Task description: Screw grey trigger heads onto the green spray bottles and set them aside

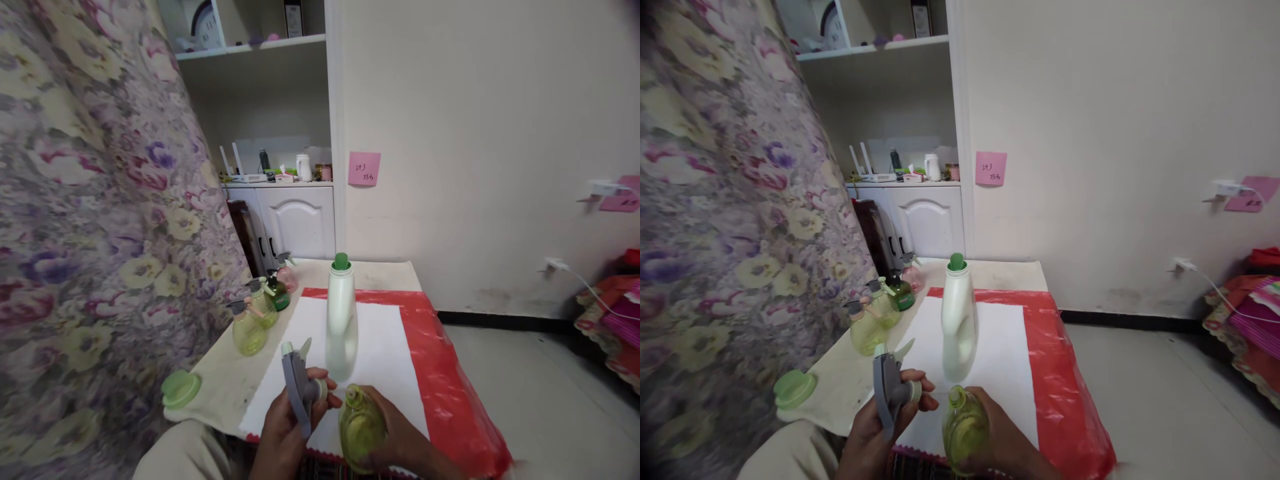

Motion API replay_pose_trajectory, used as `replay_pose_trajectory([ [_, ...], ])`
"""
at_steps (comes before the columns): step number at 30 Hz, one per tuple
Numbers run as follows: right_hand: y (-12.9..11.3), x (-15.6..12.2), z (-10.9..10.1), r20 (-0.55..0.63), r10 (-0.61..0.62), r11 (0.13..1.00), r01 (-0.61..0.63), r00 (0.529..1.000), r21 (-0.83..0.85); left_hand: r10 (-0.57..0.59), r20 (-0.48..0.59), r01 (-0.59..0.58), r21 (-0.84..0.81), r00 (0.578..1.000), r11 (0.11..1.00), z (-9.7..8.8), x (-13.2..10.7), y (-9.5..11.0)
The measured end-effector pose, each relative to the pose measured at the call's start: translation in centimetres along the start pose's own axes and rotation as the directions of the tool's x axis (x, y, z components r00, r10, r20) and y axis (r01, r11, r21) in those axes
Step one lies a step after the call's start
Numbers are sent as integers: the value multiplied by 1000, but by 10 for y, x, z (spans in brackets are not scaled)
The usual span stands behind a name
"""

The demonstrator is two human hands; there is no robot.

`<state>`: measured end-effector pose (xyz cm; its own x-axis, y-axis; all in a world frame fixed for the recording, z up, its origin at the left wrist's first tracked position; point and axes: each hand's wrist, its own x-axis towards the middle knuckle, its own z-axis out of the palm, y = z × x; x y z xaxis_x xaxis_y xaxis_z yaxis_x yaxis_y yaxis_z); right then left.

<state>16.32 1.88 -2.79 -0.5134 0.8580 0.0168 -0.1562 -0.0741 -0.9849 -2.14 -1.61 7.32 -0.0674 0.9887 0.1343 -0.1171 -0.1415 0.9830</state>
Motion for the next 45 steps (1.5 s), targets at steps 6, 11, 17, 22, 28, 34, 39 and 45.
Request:
replay_pose_trajectory([
  [6,-3,-1,-1,-20,14,1000,-15,1000,-19,60,-24,-61,-30,998,998,-4,1,1],
  [11,-1,0,-2,-14,0,999,-1,1000,-37,16,7,-15,-21,1000,1000,-5,1,0],
  [17,-5,0,0,-34,27,999,-28,999,-41,42,109,-44,10,993,999,-17,8,-12],
  [22,-6,-1,-1,-59,53,998,-55,997,-35,42,143,-44,10,989,999,-20,9,-14],
  [28,-2,0,-4,-44,22,1000,-22,999,1,60,75,-62,16,995,998,-17,6,2],
  [34,-3,0,-6,-49,28,1000,-29,998,-10,55,118,-57,18,992,998,-24,10,-3],
  [39,-1,0,-6,-46,24,999,-25,999,-28,69,209,-76,24,975,997,-28,14,-14],
  [45,2,1,-8,-60,10,1000,-11,998,-17,84,225,-105,83,971,991,-31,11,-5],
])
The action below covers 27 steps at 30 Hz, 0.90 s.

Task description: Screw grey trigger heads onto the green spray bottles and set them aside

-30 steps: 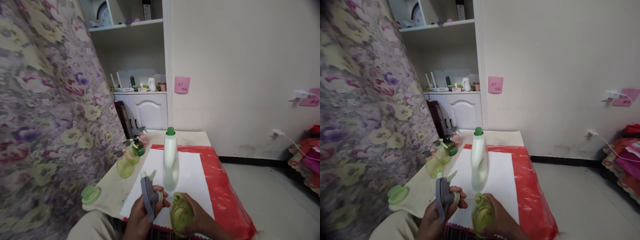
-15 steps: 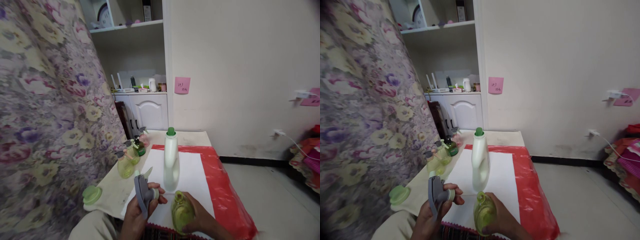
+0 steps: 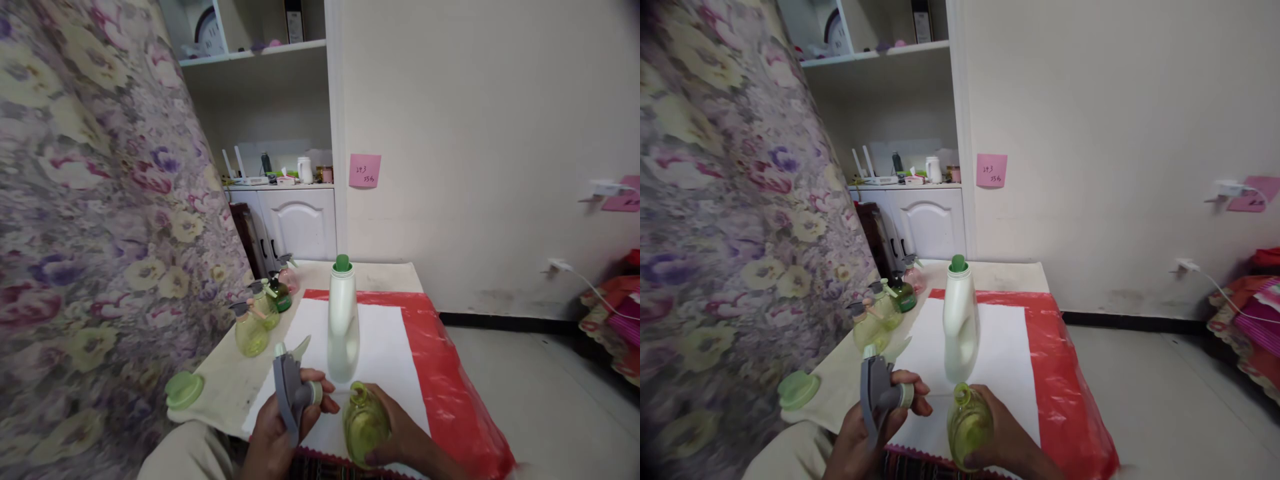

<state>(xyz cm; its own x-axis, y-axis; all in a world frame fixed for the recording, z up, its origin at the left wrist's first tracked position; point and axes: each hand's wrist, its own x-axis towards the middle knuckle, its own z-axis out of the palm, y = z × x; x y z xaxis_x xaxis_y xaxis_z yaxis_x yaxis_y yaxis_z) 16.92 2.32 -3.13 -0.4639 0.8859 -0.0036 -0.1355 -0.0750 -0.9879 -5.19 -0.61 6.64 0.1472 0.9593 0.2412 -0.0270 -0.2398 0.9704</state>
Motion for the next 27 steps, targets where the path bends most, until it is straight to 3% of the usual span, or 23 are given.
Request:
replay_pose_trajectory([
  [4,1,0,-1,5,6,1000,-7,1000,30,12,-65,-9,40,998,999,-1,-3,9],
  [10,7,1,-2,25,-20,997,18,999,71,88,-255,-68,85,963,994,-2,-6,22],
  [14,14,3,-4,11,-20,998,19,1000,59,118,-263,-82,143,958,986,-21,-3,23],
  [19,18,4,-5,2,-22,999,22,1000,39,47,-262,48,344,964,938,-46,6,10],
  [23,22,6,-6,-5,-10,1000,10,1000,26,144,-87,-52,657,986,752,-63,16,-18],
  [25,23,6,-7,2,-11,1000,11,1000,24,99,-6,-56,791,995,609,-70,21,-37],
  [27,24,6,-7,21,-27,1000,27,999,15,-26,-4,15,897,1000,442,-76,26,-54],
])
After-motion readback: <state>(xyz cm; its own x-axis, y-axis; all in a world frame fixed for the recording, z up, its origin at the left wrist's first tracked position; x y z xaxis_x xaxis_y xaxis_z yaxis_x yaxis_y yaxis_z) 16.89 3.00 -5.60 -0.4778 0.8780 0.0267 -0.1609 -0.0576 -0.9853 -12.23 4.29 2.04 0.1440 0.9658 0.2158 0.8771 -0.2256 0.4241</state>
